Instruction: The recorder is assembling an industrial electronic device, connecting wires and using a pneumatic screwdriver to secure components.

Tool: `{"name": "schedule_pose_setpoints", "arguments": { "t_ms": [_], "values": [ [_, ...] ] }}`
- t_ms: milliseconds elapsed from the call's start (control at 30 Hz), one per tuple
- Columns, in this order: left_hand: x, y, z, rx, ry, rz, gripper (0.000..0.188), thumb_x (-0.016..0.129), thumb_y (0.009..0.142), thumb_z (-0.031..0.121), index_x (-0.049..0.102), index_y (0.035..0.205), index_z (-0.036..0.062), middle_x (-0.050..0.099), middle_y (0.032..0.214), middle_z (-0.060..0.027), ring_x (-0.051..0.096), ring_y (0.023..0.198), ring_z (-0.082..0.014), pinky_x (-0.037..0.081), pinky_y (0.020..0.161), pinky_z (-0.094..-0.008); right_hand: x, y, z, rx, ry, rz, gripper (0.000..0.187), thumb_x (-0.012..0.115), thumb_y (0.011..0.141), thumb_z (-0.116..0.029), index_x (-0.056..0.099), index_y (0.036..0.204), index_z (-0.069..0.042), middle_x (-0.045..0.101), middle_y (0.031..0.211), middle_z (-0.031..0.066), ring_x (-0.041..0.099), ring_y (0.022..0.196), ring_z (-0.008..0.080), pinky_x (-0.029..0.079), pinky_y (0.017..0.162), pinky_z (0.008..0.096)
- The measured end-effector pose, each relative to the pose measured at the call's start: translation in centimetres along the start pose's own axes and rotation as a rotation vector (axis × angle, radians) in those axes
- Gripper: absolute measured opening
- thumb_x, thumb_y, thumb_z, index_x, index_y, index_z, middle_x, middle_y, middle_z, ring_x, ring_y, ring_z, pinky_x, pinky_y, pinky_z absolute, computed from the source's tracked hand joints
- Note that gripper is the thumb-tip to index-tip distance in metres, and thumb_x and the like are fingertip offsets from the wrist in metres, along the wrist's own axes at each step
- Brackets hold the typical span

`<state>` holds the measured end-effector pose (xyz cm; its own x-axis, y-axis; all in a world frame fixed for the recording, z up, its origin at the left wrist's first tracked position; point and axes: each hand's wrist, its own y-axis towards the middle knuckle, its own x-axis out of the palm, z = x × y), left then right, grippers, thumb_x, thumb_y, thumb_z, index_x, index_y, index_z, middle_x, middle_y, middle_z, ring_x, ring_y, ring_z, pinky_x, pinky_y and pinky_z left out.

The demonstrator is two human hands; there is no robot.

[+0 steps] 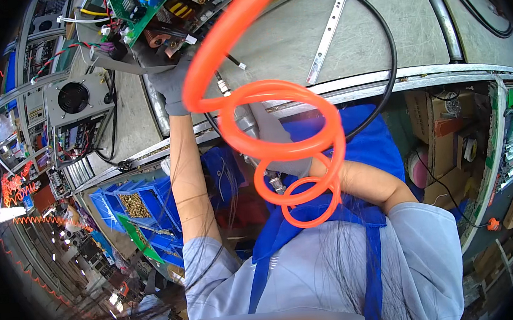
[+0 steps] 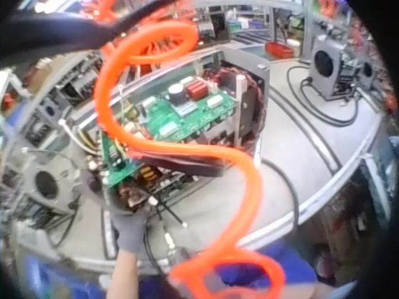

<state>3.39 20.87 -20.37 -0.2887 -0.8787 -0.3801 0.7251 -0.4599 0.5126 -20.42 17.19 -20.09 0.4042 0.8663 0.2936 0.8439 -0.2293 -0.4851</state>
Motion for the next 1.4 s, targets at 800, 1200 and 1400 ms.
{"name": "schedule_pose_setpoints", "arguments": {
  "t_ms": [800,1200,1400],
  "values": [
    [0.3,-1.1,-3.2,0.054,0.098,0.189,0.054,0.093,0.055,0.037,0.071,0.095,0.0073,0.069,0.100,-0.0094,0.065,0.092,-0.0263,0.051,0.081,-0.0396,0.2,-0.3,-0.7,-0.075,0.022,-0.027,0.079,0.070,0.084,-0.016,0.025,0.148,-0.006,0.056,0.086,0.0088,0.054,0.054,0.0125,0.045,0.046,0.0282],
    [0.0,-0.9,-2.9,0.002,0.054,0.172,0.055,0.093,0.058,0.029,0.068,0.099,0.0029,0.071,0.091,-0.0065,0.067,0.082,-0.0227,0.052,0.076,-0.0343,-0.4,-0.1,-2.2,0.043,0.055,-0.084,0.070,0.063,0.089,-0.014,0.025,0.147,-0.005,0.056,0.081,0.0081,0.055,0.052,0.0130,0.045,0.044,0.0286],
    [0.3,-0.4,-2.5,0.058,-0.036,0.155,0.048,0.093,0.059,0.031,0.071,0.093,0.0051,0.072,0.089,-0.0050,0.069,0.080,-0.0207,0.053,0.073,-0.0316,-0.6,0.0,-2.0,0.031,-0.034,-0.042,0.070,0.070,0.084,-0.031,0.038,0.139,-0.001,0.062,0.094,0.0140,0.063,0.072,0.0206,0.051,0.064,0.0355]
  ]
}}
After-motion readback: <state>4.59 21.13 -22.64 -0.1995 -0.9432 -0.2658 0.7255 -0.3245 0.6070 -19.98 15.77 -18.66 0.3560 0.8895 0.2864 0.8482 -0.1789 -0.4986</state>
